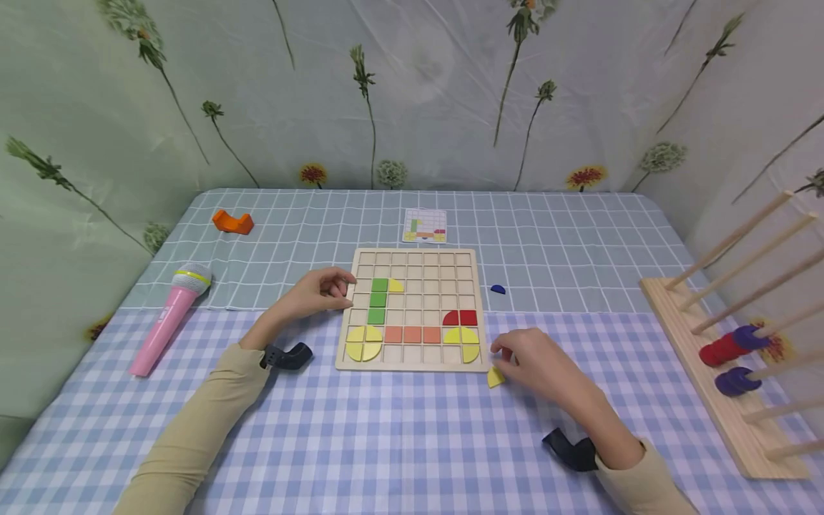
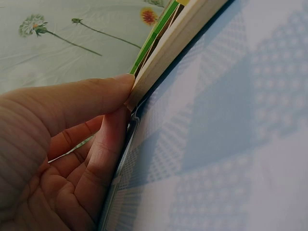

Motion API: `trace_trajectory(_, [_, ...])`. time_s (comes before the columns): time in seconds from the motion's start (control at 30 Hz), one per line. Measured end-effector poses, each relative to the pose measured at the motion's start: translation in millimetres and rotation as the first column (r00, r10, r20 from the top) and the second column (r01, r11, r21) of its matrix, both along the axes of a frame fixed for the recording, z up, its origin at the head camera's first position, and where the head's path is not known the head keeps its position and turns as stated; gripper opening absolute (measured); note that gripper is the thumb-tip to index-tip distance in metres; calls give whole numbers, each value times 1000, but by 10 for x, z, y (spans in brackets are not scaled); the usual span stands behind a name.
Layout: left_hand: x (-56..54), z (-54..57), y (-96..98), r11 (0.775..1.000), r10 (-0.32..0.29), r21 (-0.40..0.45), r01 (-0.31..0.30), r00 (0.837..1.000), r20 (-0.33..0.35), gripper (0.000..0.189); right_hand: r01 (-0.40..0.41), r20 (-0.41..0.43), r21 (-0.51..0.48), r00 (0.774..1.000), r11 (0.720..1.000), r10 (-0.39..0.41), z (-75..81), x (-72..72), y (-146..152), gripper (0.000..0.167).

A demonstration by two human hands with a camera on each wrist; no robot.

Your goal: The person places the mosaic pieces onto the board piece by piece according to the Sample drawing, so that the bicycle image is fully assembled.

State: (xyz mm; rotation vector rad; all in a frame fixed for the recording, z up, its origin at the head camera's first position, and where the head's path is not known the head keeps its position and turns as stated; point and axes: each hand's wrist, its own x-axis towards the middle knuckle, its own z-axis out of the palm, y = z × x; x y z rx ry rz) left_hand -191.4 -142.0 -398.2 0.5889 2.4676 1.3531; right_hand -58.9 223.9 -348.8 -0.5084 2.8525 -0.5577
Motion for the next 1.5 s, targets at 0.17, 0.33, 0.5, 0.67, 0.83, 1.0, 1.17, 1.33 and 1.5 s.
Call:
trace_trajectory(0.17, [11, -6, -28, 998, -31, 46, 33, 999, -40, 40, 50, 60, 24, 997, 998, -52, -11, 75, 17, 15])
trace_trajectory(0.33, [5, -4, -23, 999, -24, 29, 25, 999, -36, 40, 99, 118, 40, 988, 994, -103, -22, 117, 17, 17])
trace_trajectory(0.5, [13, 26, 1, 1000, -4, -7, 4, 1000, -5, 41, 109, 131, 54, 985, 993, -115, -54, 150, -18, 22])
trace_trajectory(0.67, [10, 31, 6, 1000, -3, -13, 3, 1000, 1, 41, 165, 158, 85, 972, 983, -177, -115, 144, -111, 36])
trace_trajectory(0.83, [4, 28, 4, 1000, 1, -14, -1, 1000, 6, 41, 159, 91, 83, 982, 984, -166, -146, 161, -152, 29])
trace_trajectory(1.0, [11, 33, 1, 1000, -5, -6, 5, 1000, -5, 41, 134, 35, 79, 990, 988, -137, -139, 171, -157, 22])
trace_trajectory(1.17, [20, 26, -2, 1000, -8, 4, 8, 1000, -2, 41, 115, -11, 77, 993, 990, -115, -122, 192, -152, 17])
trace_trajectory(1.33, [19, 29, -8, 1000, -3, -4, 3, 1000, 1, 42, 113, -38, 54, 993, 992, -111, -85, 206, -178, 8])
trace_trajectory(1.5, [13, 29, 0, 1000, -4, -4, 4, 1000, 5, 41, 130, -22, 42, 991, 991, -129, -52, 190, -188, 10])
